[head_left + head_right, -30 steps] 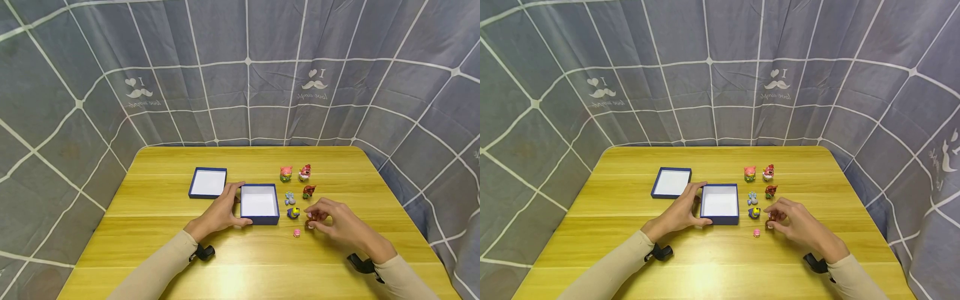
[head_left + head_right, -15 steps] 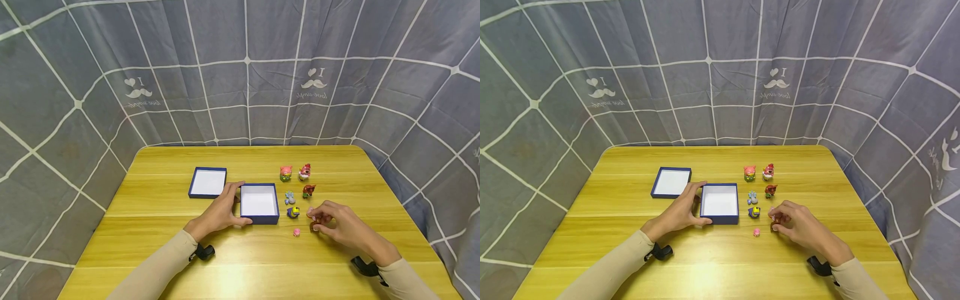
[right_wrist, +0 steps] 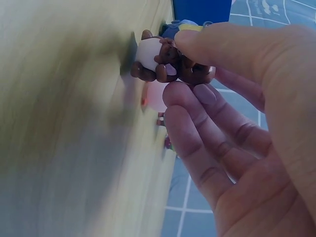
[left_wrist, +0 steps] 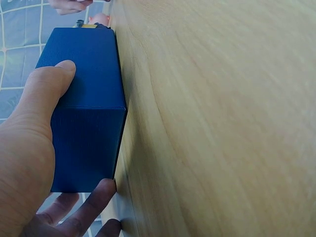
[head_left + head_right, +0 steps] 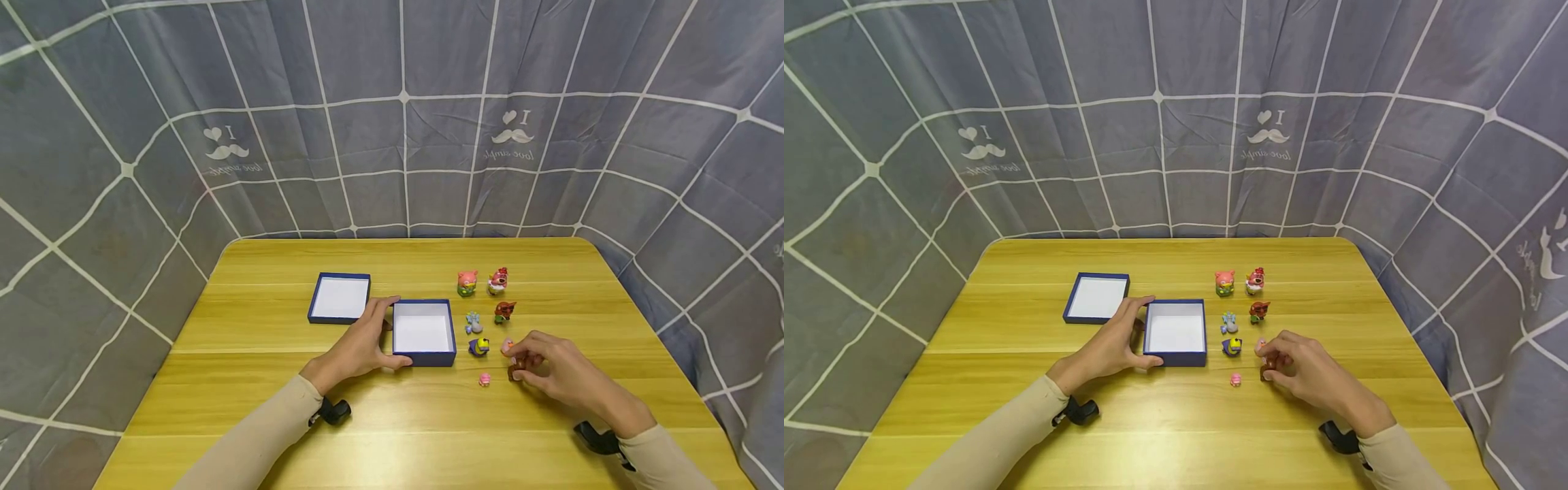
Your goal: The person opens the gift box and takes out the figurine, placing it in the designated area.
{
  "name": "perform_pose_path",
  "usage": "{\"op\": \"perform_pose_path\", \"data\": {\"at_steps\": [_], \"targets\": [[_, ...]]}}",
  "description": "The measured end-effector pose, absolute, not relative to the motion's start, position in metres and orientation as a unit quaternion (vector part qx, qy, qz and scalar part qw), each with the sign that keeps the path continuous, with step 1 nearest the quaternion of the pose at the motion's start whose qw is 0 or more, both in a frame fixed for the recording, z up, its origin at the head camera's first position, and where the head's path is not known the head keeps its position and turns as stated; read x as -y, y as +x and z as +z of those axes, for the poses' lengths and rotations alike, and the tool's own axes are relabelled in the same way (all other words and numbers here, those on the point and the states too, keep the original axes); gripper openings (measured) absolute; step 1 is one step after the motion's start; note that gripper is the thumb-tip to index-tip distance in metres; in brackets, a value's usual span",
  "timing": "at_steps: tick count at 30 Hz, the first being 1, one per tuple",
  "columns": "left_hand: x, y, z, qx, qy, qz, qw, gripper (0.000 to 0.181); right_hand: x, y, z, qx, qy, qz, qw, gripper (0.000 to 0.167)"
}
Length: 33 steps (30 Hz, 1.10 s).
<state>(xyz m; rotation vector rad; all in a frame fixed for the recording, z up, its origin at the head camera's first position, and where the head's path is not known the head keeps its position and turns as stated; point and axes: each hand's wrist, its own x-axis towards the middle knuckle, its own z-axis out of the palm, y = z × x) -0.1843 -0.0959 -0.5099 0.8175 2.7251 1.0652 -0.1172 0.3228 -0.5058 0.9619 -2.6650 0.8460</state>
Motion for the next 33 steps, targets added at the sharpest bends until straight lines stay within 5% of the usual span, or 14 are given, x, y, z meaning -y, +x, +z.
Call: {"op": "perform_pose_path", "data": {"at_steps": [33], "targets": [[0.0958,-0.1852,-0.5127,-0.896,0.27,0.348,0.048,0.124,-0.3284,-0.1117,-0.5095,0.904,0.322,0.271,0.07,0.044]]}}
